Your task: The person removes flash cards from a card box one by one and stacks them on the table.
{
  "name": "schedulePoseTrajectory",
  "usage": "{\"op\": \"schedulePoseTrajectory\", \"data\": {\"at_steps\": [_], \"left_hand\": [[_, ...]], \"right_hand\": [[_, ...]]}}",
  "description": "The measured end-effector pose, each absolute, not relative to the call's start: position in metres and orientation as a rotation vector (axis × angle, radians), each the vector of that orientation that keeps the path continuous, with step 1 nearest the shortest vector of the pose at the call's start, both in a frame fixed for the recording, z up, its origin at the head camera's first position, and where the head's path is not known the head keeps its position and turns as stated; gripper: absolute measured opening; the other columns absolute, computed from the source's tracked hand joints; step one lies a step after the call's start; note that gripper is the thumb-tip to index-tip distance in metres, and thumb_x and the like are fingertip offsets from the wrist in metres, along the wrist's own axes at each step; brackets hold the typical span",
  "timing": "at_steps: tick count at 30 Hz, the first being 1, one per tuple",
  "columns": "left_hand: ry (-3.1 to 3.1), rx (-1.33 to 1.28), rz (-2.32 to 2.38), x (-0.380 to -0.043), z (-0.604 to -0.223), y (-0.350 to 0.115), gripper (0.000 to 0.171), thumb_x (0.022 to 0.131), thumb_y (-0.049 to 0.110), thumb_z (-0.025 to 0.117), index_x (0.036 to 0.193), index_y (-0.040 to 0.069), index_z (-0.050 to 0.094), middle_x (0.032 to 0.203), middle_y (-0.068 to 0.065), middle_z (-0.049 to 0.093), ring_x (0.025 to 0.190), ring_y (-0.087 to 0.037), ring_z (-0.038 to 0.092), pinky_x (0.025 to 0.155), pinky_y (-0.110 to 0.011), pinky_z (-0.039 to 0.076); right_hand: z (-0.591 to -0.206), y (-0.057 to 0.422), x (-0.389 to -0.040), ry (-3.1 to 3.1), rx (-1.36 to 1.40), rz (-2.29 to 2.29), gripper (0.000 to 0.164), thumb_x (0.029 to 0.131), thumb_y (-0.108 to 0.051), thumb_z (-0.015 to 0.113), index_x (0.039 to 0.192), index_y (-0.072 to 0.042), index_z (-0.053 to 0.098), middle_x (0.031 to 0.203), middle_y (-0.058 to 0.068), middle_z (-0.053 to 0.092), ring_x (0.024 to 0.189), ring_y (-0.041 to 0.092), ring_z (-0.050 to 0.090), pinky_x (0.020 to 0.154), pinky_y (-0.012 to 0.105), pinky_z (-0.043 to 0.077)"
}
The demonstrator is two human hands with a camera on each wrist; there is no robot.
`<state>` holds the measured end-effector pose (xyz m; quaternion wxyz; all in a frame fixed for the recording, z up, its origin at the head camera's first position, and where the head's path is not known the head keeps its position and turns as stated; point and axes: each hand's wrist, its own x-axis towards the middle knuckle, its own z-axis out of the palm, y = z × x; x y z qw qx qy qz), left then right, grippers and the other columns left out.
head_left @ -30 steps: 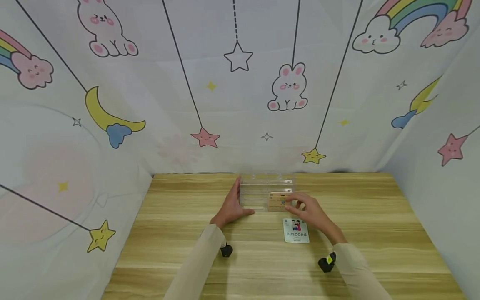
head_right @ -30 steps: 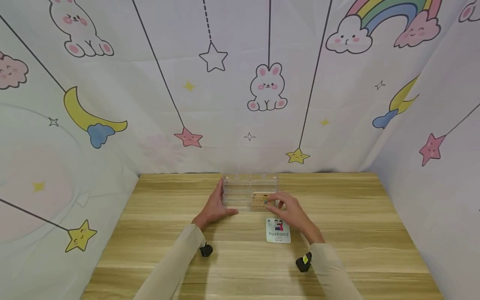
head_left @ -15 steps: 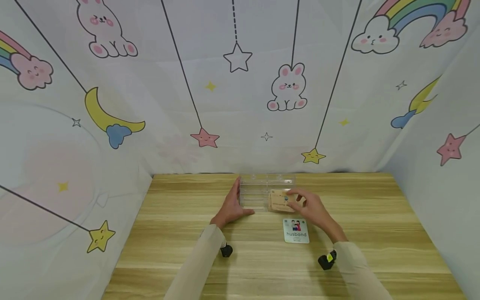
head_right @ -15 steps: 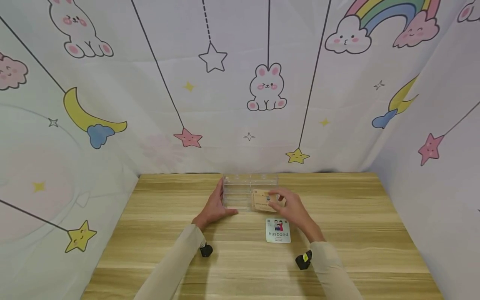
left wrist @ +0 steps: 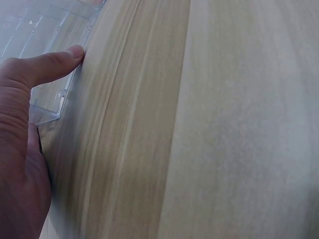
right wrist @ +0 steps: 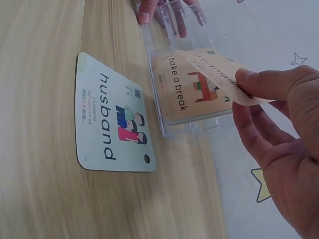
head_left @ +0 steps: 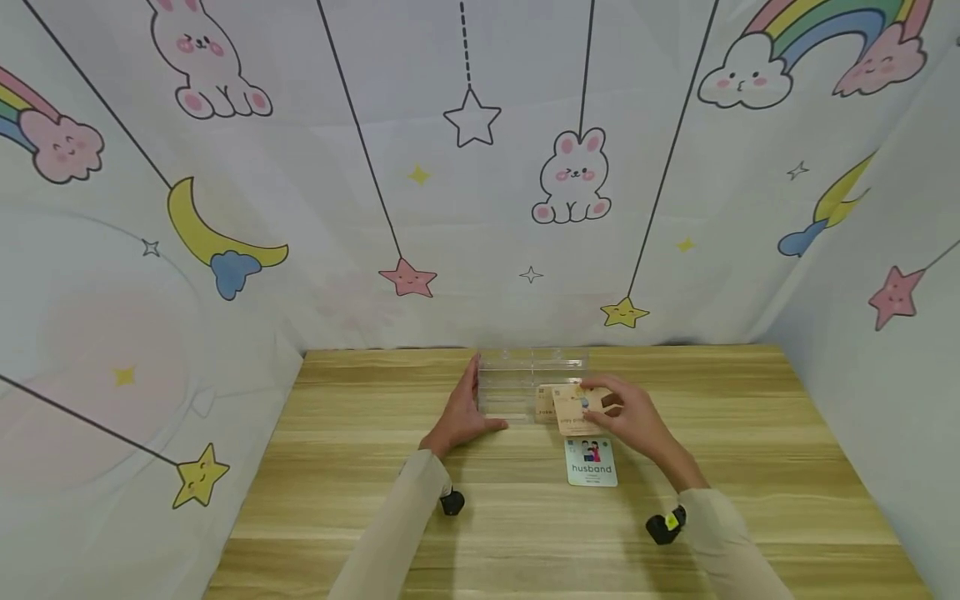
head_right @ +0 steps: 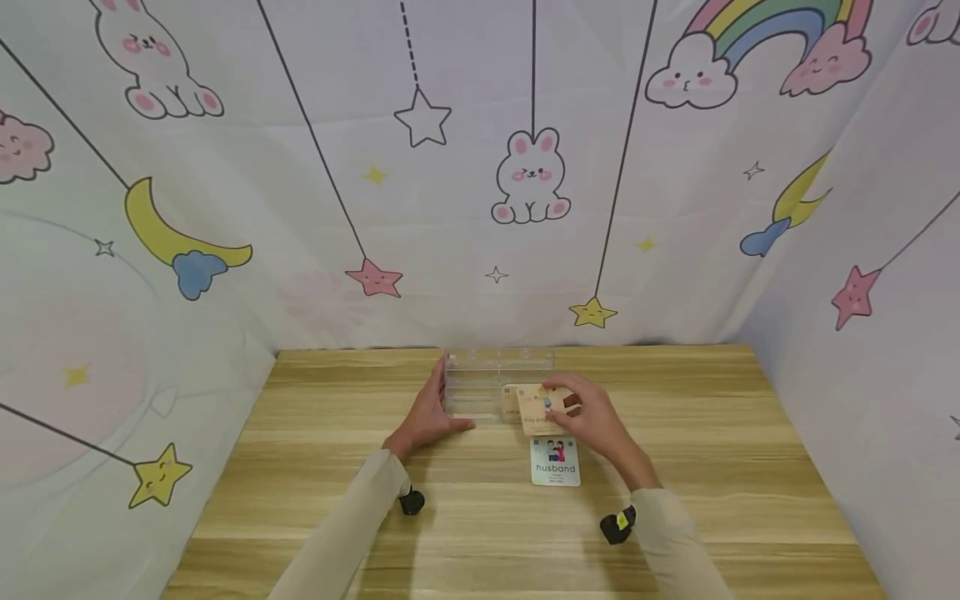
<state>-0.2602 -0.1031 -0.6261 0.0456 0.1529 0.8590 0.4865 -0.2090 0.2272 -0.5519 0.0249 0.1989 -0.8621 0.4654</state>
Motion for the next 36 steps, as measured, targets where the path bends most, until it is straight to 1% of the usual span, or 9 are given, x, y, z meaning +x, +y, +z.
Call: {"op": "schedulePoseTrajectory", "data": {"at_steps": [6,11,17,21,25,27,32,34,36], "left_hand": [[2.624,0.46,1.485,-0.26,-0.626,-0.103,0.138,0.071,0.023,0.099,0.168,0.018,0.001,0.173,-0.007,0.012,0.156,-0.025,0.023,0.123,-0.037,0.029],[2.628,0.453,1.482,-0.259,-0.626,-0.103,0.139,0.071,0.023,0.099,0.168,0.018,0.001,0.173,-0.007,0.012,0.156,-0.024,0.023,0.123,-0.036,0.028],[2.631,0.444,1.465,-0.259,-0.627,-0.103,0.139,0.071,0.024,0.099,0.168,0.019,0.0,0.173,-0.005,0.012,0.156,-0.021,0.022,0.123,-0.032,0.027],[2.632,0.451,1.47,-0.259,-0.626,-0.103,0.138,0.071,0.023,0.099,0.168,0.017,0.001,0.173,-0.006,0.012,0.156,-0.022,0.022,0.123,-0.034,0.027],[2.639,0.46,1.469,-0.259,-0.625,-0.103,0.139,0.071,0.023,0.099,0.168,0.016,0.001,0.173,-0.006,0.011,0.156,-0.022,0.022,0.123,-0.035,0.027],[2.644,0.464,1.47,-0.259,-0.625,-0.103,0.138,0.071,0.024,0.099,0.168,0.016,0.001,0.173,-0.007,0.011,0.156,-0.023,0.022,0.123,-0.036,0.027],[2.649,0.471,1.476,-0.26,-0.625,-0.103,0.138,0.071,0.025,0.099,0.168,0.014,0.002,0.173,-0.009,0.012,0.156,-0.025,0.023,0.123,-0.038,0.028],[2.65,0.471,1.473,-0.26,-0.625,-0.102,0.138,0.071,0.025,0.099,0.168,0.014,0.002,0.173,-0.008,0.012,0.156,-0.025,0.023,0.123,-0.038,0.028],[2.65,0.475,1.471,-0.261,-0.626,-0.102,0.138,0.071,0.024,0.099,0.168,0.015,0.001,0.173,-0.008,0.012,0.156,-0.025,0.023,0.123,-0.038,0.028]], "right_hand": [[-0.552,0.234,-0.203,-2.694,0.585,1.488,0.05,0.089,-0.005,0.083,0.136,-0.007,0.067,0.136,0.013,0.064,0.091,0.02,0.07,0.086,0.034,0.062],[-0.554,0.239,-0.195,-2.743,0.523,1.587,0.052,0.089,-0.007,0.083,0.138,-0.005,0.064,0.138,0.015,0.062,0.091,0.021,0.069,0.087,0.033,0.061],[-0.561,0.243,-0.186,-2.759,0.48,1.731,0.053,0.09,-0.008,0.082,0.138,-0.002,0.062,0.139,0.019,0.06,0.093,0.024,0.068,0.08,0.03,0.061],[-0.567,0.244,-0.183,-2.746,0.462,1.816,0.054,0.089,-0.005,0.082,0.139,0.0,0.061,0.139,0.021,0.059,0.091,0.025,0.069,0.074,0.027,0.06],[-0.573,0.245,-0.18,-2.76,0.436,1.83,0.054,0.088,-0.005,0.083,0.138,0.0,0.062,0.139,0.022,0.059,0.089,0.024,0.069,0.072,0.027,0.06],[-0.576,0.245,-0.179,-2.772,0.42,1.824,0.053,0.088,-0.006,0.083,0.137,0.0,0.062,0.14,0.022,0.059,0.093,0.025,0.07,0.074,0.027,0.06],[-0.584,0.246,-0.177,-2.788,0.375,1.853,0.052,0.09,-0.007,0.082,0.137,0.001,0.061,0.141,0.025,0.056,0.11,0.038,0.07,0.079,0.031,0.062],[-0.587,0.247,-0.176,-2.8,0.358,1.847,0.053,0.09,-0.009,0.082,0.137,0.001,0.061,0.141,0.026,0.056,0.113,0.039,0.069,0.079,0.031,0.062],[-0.591,0.247,-0.176,-2.811,0.337,1.84,0.053,0.09,-0.01,0.083,0.137,0.001,0.061,0.141,0.027,0.056,0.11,0.037,0.07,0.077,0.03,0.062]]}}
